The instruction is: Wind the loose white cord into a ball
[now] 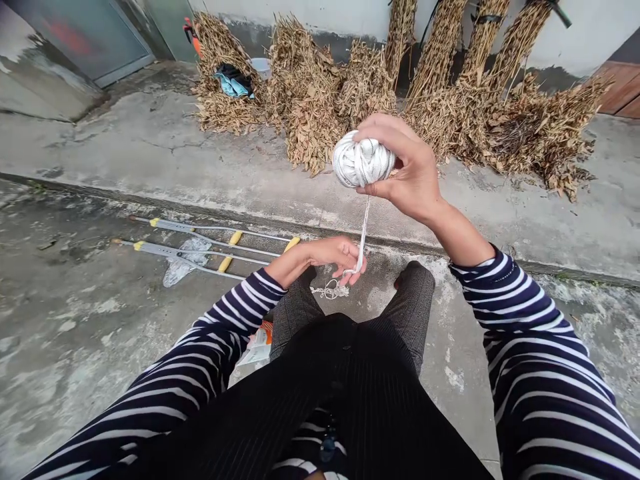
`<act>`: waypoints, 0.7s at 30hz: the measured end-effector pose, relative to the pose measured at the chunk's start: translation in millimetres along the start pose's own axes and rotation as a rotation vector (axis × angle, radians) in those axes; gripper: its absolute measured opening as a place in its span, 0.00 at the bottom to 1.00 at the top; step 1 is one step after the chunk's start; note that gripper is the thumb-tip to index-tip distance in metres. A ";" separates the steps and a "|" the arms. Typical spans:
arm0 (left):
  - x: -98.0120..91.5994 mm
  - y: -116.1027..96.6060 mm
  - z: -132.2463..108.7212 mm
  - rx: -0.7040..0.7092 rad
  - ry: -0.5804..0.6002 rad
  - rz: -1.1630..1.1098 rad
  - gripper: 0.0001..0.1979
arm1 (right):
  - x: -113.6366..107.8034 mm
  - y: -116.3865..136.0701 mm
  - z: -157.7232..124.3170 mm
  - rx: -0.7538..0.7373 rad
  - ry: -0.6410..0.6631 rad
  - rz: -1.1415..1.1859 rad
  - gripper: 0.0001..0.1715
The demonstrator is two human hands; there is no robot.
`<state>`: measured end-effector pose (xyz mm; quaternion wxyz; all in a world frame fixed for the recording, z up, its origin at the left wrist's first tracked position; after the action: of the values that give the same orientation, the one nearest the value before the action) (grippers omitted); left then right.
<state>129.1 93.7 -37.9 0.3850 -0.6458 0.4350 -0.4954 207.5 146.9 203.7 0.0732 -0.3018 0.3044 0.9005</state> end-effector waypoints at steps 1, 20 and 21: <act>9.5 -2.7 -5.3 0.021 0.024 -0.016 0.18 | -1.5 -13.3 -2.7 0.027 0.001 0.000 0.29; -45.9 -44.5 -67.5 0.502 -0.742 -0.359 0.12 | 125.5 -88.8 -107.0 0.351 0.269 0.326 0.37; -49.1 -41.6 -68.0 0.500 -0.771 -0.377 0.11 | 129.2 -88.8 -109.9 0.367 0.284 0.359 0.38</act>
<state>63.9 149.0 0.2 0.5647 -0.7374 0.0044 -0.3707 186.1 146.5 13.5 -0.0775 -0.3477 0.5178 0.7778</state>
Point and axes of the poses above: each hand's wrist, its own z-axis towards the middle knuckle, its own x-axis out of the palm, y = z × x, the point moved 10 cm from there along z, towards the middle knuckle, and after that the axes turned 9 degrees about y, right-handed, at the moved point
